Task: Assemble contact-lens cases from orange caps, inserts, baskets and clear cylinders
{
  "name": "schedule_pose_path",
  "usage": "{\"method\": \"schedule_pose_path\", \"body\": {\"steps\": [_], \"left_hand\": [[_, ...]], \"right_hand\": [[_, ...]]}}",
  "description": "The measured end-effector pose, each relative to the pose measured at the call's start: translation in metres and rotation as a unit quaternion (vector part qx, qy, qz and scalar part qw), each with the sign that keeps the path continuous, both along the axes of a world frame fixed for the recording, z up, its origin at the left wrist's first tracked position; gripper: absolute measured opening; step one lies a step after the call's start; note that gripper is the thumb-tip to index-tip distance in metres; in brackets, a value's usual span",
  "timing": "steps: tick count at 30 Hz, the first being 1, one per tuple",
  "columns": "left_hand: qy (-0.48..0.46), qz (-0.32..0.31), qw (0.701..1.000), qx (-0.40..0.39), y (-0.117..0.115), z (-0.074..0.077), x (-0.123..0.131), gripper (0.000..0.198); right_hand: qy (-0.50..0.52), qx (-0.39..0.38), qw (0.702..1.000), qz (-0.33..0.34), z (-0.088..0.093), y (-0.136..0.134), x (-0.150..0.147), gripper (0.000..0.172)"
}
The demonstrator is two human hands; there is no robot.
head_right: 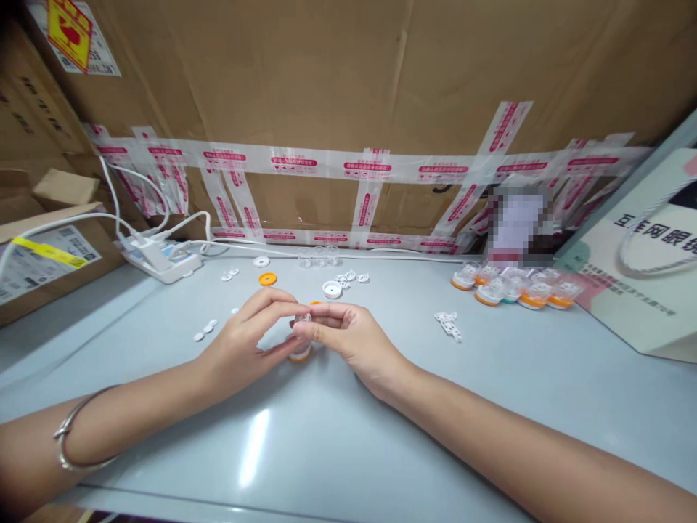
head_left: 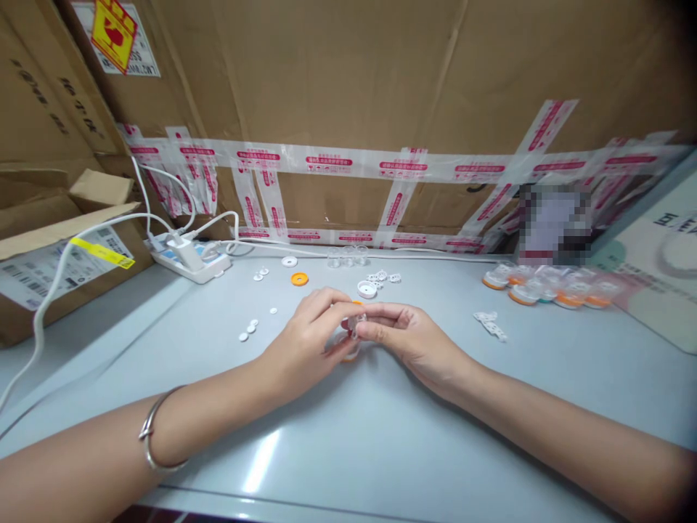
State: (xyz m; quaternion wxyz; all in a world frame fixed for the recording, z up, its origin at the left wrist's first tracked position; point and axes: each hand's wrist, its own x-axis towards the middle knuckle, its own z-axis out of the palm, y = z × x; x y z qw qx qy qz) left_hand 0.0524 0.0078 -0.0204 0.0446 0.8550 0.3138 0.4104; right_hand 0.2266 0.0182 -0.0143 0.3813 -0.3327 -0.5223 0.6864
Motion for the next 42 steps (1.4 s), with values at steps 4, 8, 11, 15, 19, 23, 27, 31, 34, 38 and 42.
{"method": "schedule_pose_path", "body": {"steps": [4, 8, 11, 15, 19, 23, 27, 31, 34, 38, 42], "left_hand": [[0.008, -0.006, 1.0, -0.004, -0.001, -0.002, 0.0, 0.033], [0.029, -0.025, 0.999, -0.019, 0.002, 0.008, -0.009, 0.044], [0.046, -0.029, 0.997, -0.053, 0.005, 0.018, -0.019, 0.05], [0.046, -0.037, 0.995, -0.085, 0.005, 0.019, -0.021, 0.046], [0.028, -0.044, 0.998, -0.029, 0.001, 0.008, -0.012, 0.037], [0.028, -0.027, 0.999, 0.019, -0.002, 0.004, -0.008, 0.034], [0.015, -0.036, 0.999, 0.01, -0.001, 0.01, -0.012, 0.037], [0.023, -0.037, 0.999, 0.025, -0.001, 0.013, -0.014, 0.039], [0.023, -0.028, 0.999, 0.024, -0.001, 0.011, -0.013, 0.038], [0.014, -0.013, 1.0, 0.021, 0.0, 0.008, -0.011, 0.037], [0.001, -0.013, 1.0, 0.006, 0.0, 0.006, -0.01, 0.036]], "right_hand": [[-0.032, 0.024, 0.999, -0.034, 0.0, -0.003, -0.001, 0.026], [-0.067, 0.064, 0.992, -0.08, 0.003, -0.001, 0.002, 0.026], [-0.07, 0.058, 0.99, -0.11, 0.002, 0.002, 0.004, 0.025], [-0.05, 0.045, 0.994, -0.084, -0.001, 0.002, 0.005, 0.029], [-0.042, 0.045, 0.997, -0.043, -0.001, -0.002, 0.002, 0.03], [-0.018, 0.024, 0.999, -0.019, 0.001, -0.003, 0.001, 0.031], [0.041, 0.003, 0.999, 0.019, 0.003, -0.003, 0.002, 0.026], [0.067, -0.031, 0.997, 0.017, 0.002, -0.002, 0.002, 0.022], [0.07, -0.034, 0.997, 0.019, 0.002, -0.002, 0.002, 0.023], [0.053, -0.034, 0.998, 0.0, 0.001, -0.003, 0.001, 0.025], [0.071, -0.06, 0.995, -0.021, -0.002, -0.003, 0.002, 0.022]]}}
